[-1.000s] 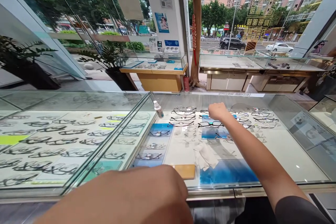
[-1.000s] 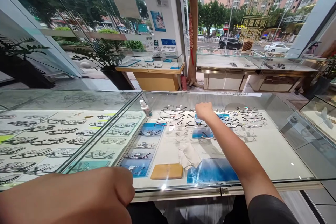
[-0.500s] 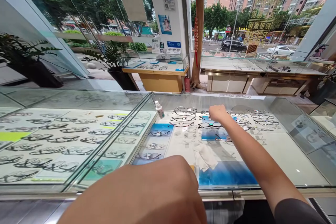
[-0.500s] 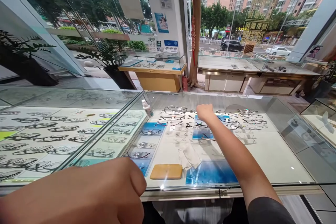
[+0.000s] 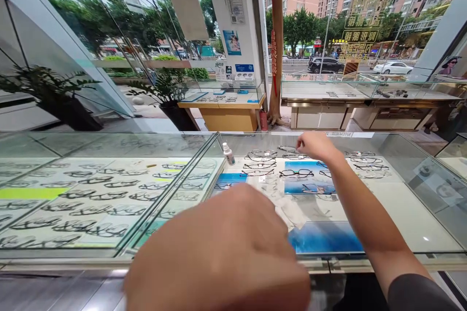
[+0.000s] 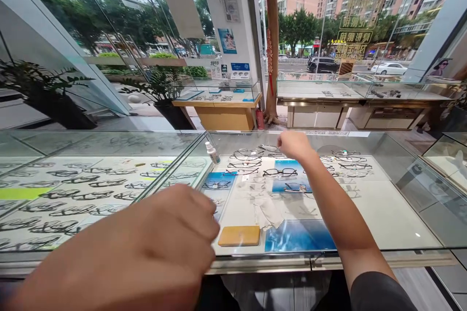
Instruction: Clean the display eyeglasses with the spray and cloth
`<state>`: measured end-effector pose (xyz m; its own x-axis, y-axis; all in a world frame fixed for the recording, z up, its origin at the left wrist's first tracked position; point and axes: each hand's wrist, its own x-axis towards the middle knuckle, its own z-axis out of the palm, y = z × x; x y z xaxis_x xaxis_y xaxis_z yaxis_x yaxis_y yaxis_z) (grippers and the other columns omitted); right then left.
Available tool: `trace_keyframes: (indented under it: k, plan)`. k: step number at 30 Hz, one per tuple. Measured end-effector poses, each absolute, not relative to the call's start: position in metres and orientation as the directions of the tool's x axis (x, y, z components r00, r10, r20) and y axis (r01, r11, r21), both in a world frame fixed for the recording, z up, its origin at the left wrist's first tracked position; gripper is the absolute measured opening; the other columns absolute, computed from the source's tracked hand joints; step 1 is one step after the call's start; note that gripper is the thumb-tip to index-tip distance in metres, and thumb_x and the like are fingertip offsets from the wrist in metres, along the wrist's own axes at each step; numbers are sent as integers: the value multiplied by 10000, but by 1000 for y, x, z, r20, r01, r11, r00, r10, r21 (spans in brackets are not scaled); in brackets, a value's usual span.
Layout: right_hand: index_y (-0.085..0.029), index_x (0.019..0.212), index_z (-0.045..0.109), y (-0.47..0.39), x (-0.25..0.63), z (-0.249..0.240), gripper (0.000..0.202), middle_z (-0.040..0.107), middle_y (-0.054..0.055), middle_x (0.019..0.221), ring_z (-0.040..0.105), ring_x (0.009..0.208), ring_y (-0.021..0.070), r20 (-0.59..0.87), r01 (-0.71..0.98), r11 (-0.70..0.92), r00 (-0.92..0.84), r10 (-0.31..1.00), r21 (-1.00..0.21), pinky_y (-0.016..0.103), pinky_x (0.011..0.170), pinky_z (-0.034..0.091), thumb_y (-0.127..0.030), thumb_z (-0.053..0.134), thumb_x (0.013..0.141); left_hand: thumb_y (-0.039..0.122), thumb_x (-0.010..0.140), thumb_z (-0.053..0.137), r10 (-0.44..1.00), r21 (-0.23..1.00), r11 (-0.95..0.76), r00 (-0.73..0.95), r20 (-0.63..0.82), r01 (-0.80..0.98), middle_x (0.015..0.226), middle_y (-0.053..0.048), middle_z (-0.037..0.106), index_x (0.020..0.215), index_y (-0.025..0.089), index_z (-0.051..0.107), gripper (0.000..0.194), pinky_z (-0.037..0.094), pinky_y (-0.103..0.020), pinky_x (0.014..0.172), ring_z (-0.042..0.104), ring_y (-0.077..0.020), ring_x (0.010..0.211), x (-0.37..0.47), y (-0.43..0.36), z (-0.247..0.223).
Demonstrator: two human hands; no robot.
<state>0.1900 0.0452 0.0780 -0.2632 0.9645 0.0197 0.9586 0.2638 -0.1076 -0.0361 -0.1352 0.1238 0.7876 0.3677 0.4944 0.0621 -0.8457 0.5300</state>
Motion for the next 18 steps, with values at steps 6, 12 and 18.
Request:
trace_keyframes:
  k: [6,12,18]
  plan:
    - [-211,900,814,27,216,78,153,757,33,811,617,721,169,184,884,249,-190,965,-396,292,642,362,-200,666,862,540,1033,396,414,694,-710,728,546,-117,500,25,301,566,231,340,563,252,-328,517,265,-123,474,-18,-50,106]
    - [-200,874,785,22,225,27,160,698,5,733,587,691,161,207,759,189,-74,976,-624,274,622,349,-244,634,848,577,908,500,734,906,-396,646,212,153,485,49,248,486,241,301,574,193,-296,508,203,-92,495,-5,21,14]
    - [-184,889,737,20,220,-12,179,712,8,715,630,690,170,353,568,350,-110,929,-745,274,691,449,-299,600,882,769,844,589,787,935,-331,583,200,126,568,67,341,706,199,541,589,231,-255,530,289,-94,533,1,30,-28]
